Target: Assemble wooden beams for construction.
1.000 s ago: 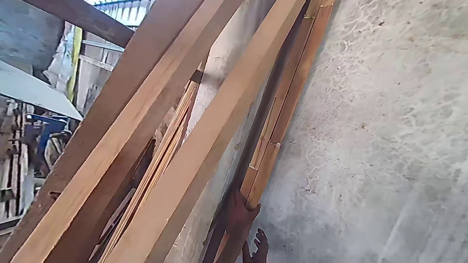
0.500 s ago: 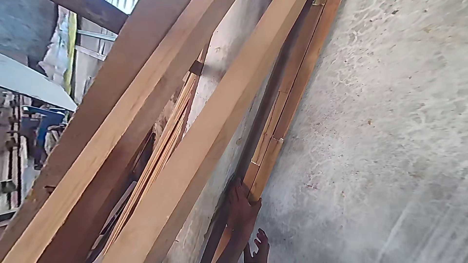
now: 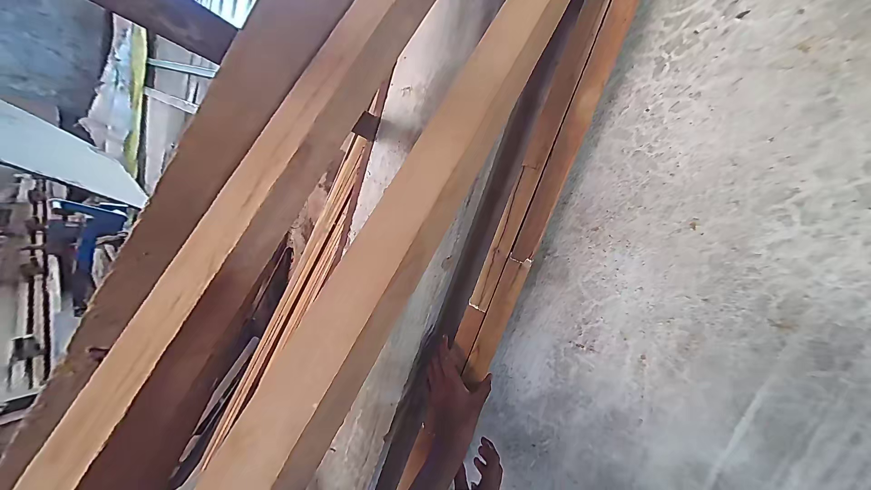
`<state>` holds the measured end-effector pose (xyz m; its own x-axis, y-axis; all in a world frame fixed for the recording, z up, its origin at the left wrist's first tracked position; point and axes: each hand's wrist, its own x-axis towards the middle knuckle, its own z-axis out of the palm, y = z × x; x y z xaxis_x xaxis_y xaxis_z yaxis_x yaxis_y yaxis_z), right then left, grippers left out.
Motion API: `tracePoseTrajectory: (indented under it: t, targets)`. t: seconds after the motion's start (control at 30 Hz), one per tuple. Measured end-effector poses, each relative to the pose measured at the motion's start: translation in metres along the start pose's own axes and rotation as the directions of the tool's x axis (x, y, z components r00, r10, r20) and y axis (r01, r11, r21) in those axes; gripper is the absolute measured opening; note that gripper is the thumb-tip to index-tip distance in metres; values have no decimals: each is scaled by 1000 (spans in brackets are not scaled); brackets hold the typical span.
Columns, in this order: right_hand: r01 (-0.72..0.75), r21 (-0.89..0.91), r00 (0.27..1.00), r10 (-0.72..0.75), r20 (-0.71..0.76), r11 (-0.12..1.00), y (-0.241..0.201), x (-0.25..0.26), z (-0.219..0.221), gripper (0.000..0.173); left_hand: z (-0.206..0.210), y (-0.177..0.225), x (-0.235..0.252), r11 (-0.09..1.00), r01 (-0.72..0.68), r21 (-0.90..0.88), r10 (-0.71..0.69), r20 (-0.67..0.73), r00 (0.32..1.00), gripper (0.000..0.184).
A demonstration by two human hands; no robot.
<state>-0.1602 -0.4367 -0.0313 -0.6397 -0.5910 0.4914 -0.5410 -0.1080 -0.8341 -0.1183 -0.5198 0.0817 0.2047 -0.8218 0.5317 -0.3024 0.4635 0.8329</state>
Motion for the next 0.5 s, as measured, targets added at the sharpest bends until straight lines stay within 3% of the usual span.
tracePoseTrajectory:
  t: [0.17, 0.5]
  targets:
    - [2, -6, 1000, -2, -2, 1000, 3, -4, 1, 66, -8, 3, -1, 1000, -9, -4, 9, -9, 1000, 127]
    - [9, 29, 1000, -9, 16, 1000, 5, -7, 2, 66, -13, 7, -3, 1000, -2, -2, 2, -2, 1000, 125]
